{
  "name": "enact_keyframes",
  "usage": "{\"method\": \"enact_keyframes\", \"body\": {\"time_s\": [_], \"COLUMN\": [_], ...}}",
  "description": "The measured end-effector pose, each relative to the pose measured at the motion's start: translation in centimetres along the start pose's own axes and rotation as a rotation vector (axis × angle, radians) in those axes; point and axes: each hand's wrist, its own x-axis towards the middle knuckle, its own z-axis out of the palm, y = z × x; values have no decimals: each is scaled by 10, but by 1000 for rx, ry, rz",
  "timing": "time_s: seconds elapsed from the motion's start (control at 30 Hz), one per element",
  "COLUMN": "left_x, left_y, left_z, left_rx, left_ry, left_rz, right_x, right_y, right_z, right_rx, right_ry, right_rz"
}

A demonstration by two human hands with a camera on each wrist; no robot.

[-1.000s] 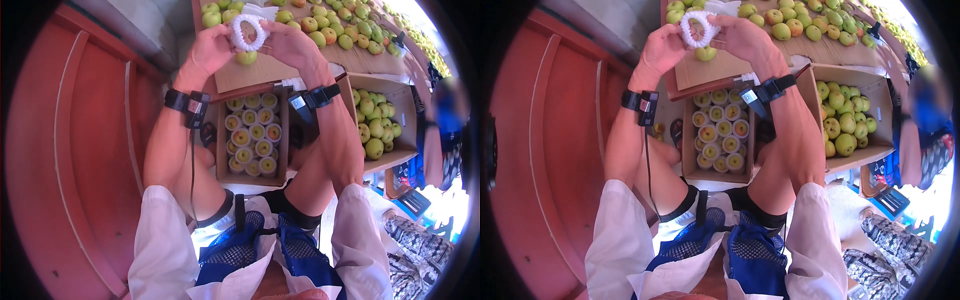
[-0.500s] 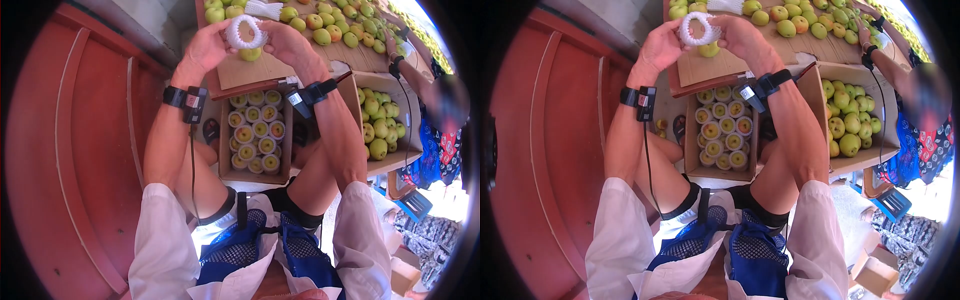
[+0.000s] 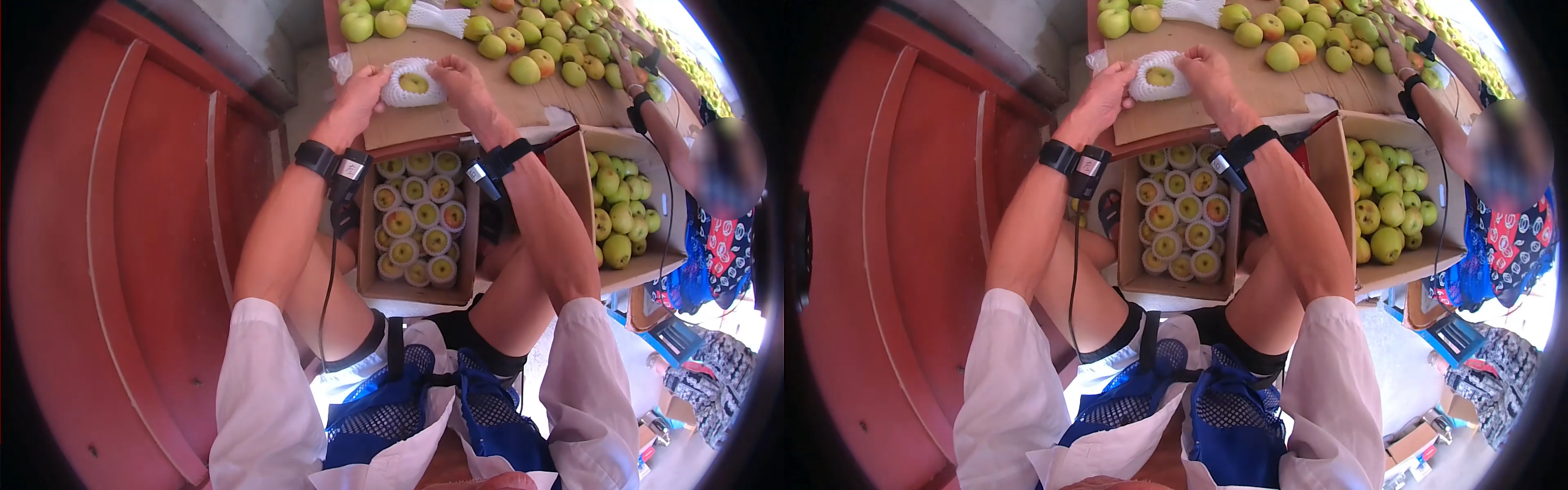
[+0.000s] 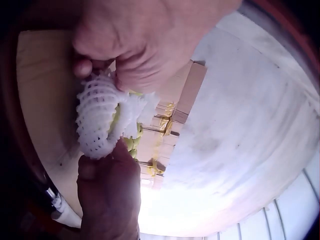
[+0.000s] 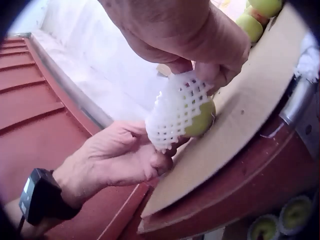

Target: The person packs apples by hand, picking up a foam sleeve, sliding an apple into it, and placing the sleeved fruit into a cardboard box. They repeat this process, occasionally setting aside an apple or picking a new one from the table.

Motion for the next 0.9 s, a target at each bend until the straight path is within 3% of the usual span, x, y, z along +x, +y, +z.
{"method": "enact_keyframes", "body": {"time_s": [0.1,0.2,0.33,0.43,0.6,0.9], "left_x": [-2,3,16,10,-3,-5], "left_y": [-2,-4,-14,-8,8,8], "left_z": [12,20,17,23,31,39], "left_rx": [156,220,253,228,134,12], "left_ry": [118,208,264,288,239,223], "left_rz": [3,9,99,60,22,96], "right_x": [6,6,0,2,-3,-4], "right_y": [14,18,9,14,1,-9], "right_z": [7,12,16,18,16,15], "right_rx": [-248,-328,-218,-132,-72,61], "right_ry": [146,179,184,199,218,288], "right_rz": [-59,-108,-104,-149,-133,-265]}}
